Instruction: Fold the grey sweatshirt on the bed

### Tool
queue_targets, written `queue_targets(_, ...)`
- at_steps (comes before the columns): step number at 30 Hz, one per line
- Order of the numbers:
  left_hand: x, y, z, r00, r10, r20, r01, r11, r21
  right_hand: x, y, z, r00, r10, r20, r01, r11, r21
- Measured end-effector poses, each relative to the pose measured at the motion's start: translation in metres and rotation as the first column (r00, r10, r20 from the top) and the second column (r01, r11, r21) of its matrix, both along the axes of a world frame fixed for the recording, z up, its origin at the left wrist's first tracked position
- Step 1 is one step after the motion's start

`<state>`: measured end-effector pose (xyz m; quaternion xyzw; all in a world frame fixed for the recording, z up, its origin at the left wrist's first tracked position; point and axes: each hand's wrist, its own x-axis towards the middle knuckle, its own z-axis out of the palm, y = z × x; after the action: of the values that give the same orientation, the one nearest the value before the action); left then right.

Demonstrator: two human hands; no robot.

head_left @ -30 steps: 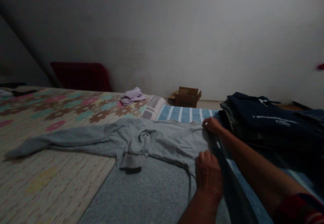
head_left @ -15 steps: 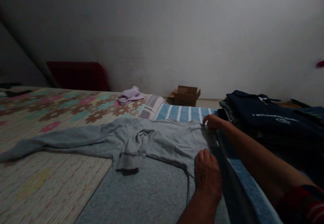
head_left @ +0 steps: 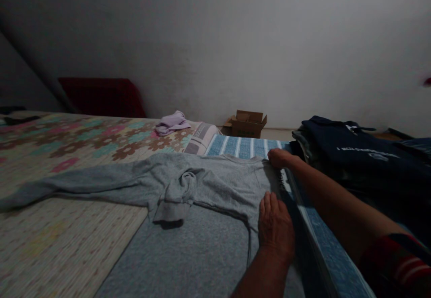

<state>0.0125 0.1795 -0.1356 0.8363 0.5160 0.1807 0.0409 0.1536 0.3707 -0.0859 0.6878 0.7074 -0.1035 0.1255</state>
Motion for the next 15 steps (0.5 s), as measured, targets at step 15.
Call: queue_targets(15,-0.003,0.001,0.005,0.996,0.036,-0.079,-0.049,0.983,-0.179,-0.024,-0.014,0.006,0.992,-0.062,0.113,0.042,0.984,0.176)
